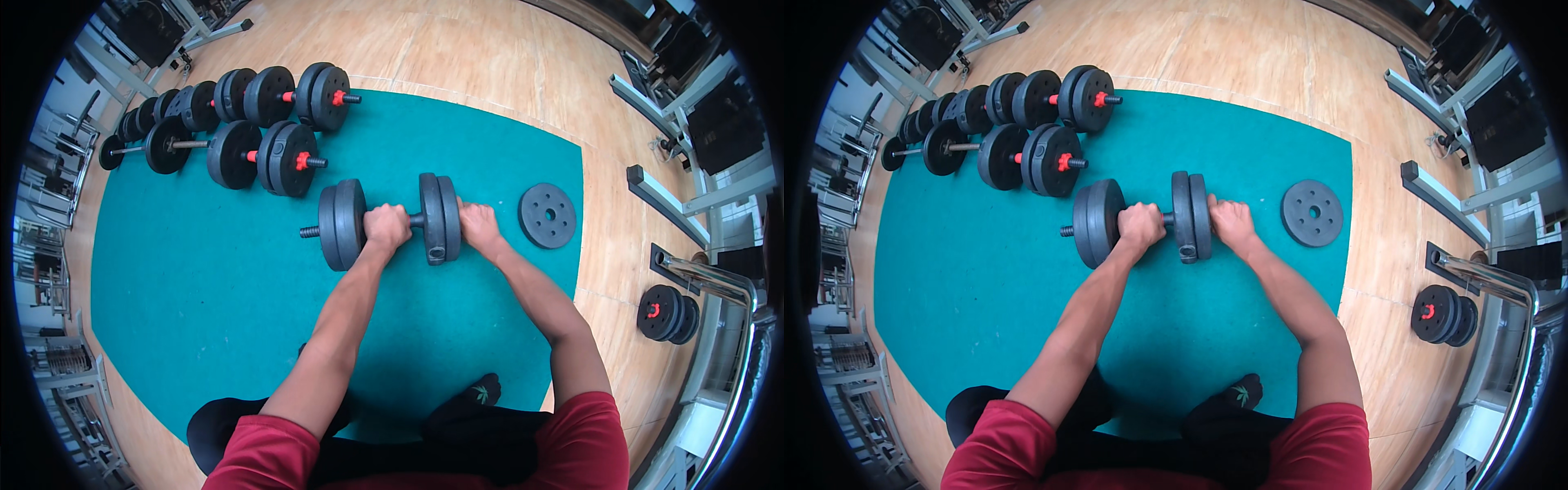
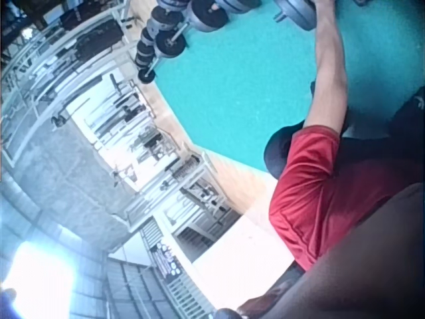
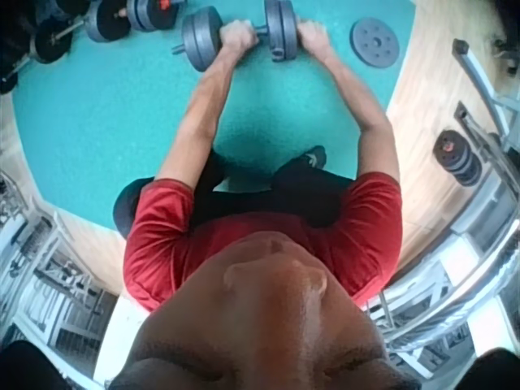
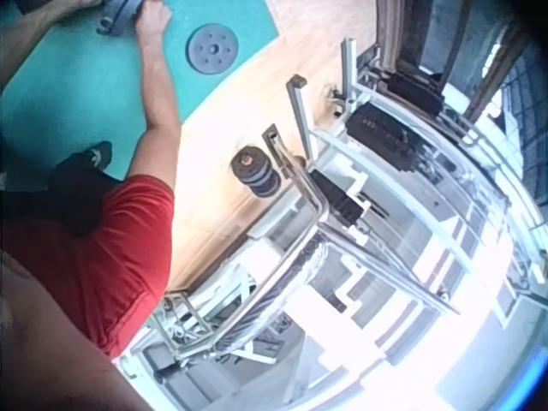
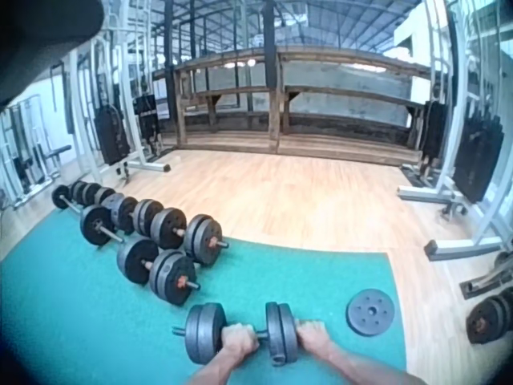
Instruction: The person assembles a dumbbell by sliding weight plates onto a bar and twisting red collars onto the ends to secure them. They add multiple plates to each side of the bar while kneeling on a gym mat.
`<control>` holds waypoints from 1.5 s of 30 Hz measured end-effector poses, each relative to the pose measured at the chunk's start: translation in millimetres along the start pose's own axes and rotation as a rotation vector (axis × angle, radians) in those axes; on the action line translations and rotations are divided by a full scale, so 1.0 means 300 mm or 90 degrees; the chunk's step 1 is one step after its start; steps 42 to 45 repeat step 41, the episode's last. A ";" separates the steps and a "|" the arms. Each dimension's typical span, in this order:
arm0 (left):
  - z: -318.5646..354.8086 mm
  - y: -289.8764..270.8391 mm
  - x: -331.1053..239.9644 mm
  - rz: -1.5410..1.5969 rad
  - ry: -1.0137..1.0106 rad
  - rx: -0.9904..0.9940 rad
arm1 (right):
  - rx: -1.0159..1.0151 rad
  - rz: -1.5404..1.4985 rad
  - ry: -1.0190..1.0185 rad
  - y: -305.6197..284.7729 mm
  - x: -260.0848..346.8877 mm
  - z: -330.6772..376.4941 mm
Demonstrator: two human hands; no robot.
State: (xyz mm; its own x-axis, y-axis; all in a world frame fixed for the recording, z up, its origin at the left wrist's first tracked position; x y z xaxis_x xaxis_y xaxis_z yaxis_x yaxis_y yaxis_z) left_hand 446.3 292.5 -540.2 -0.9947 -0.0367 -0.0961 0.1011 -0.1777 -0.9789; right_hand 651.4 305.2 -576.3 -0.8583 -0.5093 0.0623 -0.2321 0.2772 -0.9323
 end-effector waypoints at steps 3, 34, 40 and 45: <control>0.011 0.006 -0.005 0.013 -0.001 -0.018 | 0.003 -0.031 -0.019 0.003 -0.019 -0.016; 0.149 -0.384 0.368 0.220 0.375 -0.211 | 0.148 -0.121 0.068 -0.031 -0.076 -0.055; 0.146 -0.290 0.554 0.082 0.186 0.043 | 0.226 -0.053 0.110 -0.030 -0.039 -0.061; 0.135 -0.249 0.542 0.063 0.086 0.062 | 0.231 -0.048 0.111 -0.035 -0.040 -0.045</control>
Point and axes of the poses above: each hand's wrist, its own z-axis away from the middle knuckle, its own y-axis out of the palm, x = y × z, the point moved 2 cm from there along -z, towards the middle knuckle, and after that the axes turned 11 degrees about -x, right-handed, at the moved point
